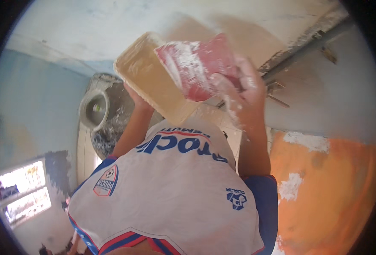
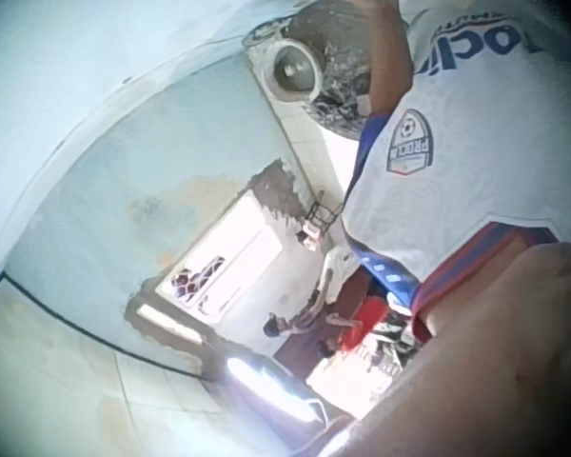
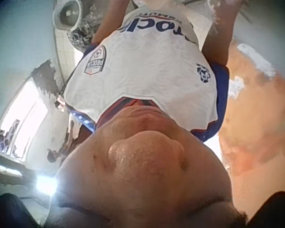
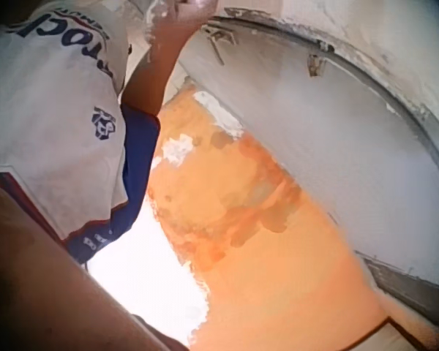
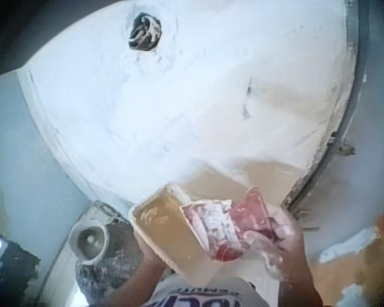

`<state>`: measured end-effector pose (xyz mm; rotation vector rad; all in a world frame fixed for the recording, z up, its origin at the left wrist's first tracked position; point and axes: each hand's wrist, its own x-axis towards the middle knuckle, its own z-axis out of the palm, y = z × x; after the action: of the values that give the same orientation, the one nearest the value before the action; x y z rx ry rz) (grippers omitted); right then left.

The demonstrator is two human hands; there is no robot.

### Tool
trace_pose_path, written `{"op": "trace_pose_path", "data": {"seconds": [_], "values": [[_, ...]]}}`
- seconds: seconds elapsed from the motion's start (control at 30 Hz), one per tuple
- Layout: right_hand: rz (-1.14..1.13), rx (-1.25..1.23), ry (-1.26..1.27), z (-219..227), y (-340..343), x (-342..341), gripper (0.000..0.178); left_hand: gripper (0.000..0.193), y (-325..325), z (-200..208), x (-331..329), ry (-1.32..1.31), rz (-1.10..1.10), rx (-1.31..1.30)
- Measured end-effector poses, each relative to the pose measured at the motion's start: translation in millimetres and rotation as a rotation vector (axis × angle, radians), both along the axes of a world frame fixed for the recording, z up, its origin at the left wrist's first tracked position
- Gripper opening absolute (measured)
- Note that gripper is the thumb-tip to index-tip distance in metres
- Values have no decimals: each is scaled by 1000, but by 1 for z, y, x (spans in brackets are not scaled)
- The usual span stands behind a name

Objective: The person applies filler to a wall using a scraper. They scoop material from a container and spread it over cracks and uneven surfaces on the wall, smoothing it out with repeated strokes.

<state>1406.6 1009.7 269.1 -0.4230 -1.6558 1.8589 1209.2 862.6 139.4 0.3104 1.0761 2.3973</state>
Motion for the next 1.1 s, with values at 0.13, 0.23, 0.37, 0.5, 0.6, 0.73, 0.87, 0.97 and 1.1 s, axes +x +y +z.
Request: {"op": "trace_pose_path", "data": {"seconds": [0.13, 0.23, 0.37, 0.5, 0.6, 0.73, 0.87, 0.97, 1.1], "values": [[-20, 182, 123, 26, -26, 4, 45, 87, -3, -20, -12, -57, -129, 359], [-30, 516, 32, 39, -41, 0, 39, 88, -5, -21, -22, -16, -122, 421], [-35, 965, -32, 39, -51, -19, 37, 90, -11, -15, -35, 47, -125, 461], [-60, 996, 6, 39, -61, -30, 34, 92, -16, -9, -48, 108, -129, 484], [-105, 953, 60, 37, -58, -30, 31, 94, -24, -9, -53, 146, -125, 494], [-77, 1077, -63, 36, -48, -28, 31, 96, -31, -8, -61, 203, -113, 513], [-121, 1096, -65, 21, -48, -39, 30, 98, -30, -7, -68, 248, -130, 516], [-140, 1083, -44, 16, -51, -45, 27, 102, -28, -2, -66, 253, -154, 562], [-156, 1123, -70, 15, -51, -44, 26, 101, -26, 12, -61, 300, -147, 491]]}}
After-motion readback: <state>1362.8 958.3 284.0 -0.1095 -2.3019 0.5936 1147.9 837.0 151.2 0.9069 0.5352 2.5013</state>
